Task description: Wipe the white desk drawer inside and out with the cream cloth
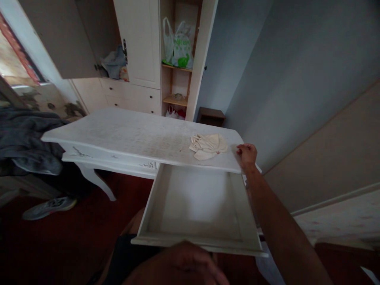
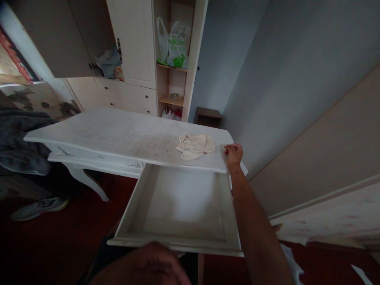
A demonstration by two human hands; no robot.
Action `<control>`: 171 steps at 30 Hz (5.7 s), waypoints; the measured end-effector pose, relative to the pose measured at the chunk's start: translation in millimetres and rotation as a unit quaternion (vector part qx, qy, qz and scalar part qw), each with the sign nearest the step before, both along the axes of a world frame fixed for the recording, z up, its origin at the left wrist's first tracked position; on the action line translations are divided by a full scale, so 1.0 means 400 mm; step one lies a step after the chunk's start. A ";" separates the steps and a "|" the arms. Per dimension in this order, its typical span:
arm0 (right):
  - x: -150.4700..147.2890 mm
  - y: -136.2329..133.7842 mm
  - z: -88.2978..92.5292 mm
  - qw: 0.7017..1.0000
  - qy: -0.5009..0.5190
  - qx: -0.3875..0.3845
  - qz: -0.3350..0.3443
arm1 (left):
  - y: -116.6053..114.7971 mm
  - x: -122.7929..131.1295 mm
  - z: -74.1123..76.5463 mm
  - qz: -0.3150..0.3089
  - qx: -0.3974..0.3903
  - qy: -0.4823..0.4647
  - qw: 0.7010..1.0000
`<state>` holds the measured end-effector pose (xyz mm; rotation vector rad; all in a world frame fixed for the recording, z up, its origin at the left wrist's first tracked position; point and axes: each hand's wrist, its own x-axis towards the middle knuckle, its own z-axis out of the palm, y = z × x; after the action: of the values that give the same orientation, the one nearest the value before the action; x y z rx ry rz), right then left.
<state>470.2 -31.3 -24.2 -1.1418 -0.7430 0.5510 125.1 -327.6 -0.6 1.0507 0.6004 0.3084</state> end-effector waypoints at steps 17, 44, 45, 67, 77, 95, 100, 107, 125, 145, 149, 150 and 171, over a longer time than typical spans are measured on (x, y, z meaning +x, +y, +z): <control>0.001 0.005 -0.003 0.999 0.031 0.036 0.015 | 0.651 0.200 0.157 0.082 0.646 0.429 0.626; 0.010 0.014 -0.011 0.999 0.018 0.031 0.027 | 0.631 0.216 0.126 0.046 0.652 0.471 0.593; 0.009 0.014 -0.011 0.999 0.018 0.032 0.027 | 0.614 0.211 0.129 0.049 0.660 0.465 0.588; -0.002 0.008 -0.008 0.999 0.030 0.020 0.007 | 0.477 -0.063 -0.085 -0.055 0.652 0.566 0.502; -0.006 0.006 -0.002 1.000 0.021 0.015 0.004 | 0.458 0.015 -0.107 -0.021 0.593 0.603 0.533; 0.013 0.027 -0.018 1.000 -0.002 0.013 0.010 | 0.495 0.436 -0.133 -0.048 0.684 0.418 0.596; 0.017 0.037 -0.024 1.000 0.005 0.020 0.020 | 0.488 0.378 -0.131 -0.143 0.747 0.337 0.556; 0.020 0.036 -0.023 1.000 0.005 0.019 0.021 | 0.355 0.354 -0.147 -0.271 0.760 0.205 0.553; 0.026 0.019 -0.007 0.996 0.057 0.027 0.070 | 0.310 0.145 -0.069 -0.369 0.602 0.284 0.649; 0.007 -0.009 0.020 0.998 0.054 0.002 0.032 | 0.304 -0.097 -0.083 -0.243 0.607 0.498 0.569; 0.000 -0.018 0.028 0.998 0.050 0.000 0.029 | 0.351 -0.096 -0.075 -0.131 0.656 0.545 0.505; -0.002 -0.020 0.030 0.998 0.048 -0.003 0.030 | 0.369 -0.092 -0.076 -0.108 0.666 0.551 0.492; -0.028 -0.043 0.057 0.998 0.054 -0.022 0.015 | 0.446 -0.034 -0.078 -0.056 0.633 0.562 0.530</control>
<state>459.2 -48.7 -1.5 -1.1338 -0.6581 0.6516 111.5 -149.2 -31.6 2.7929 1.5566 -0.2151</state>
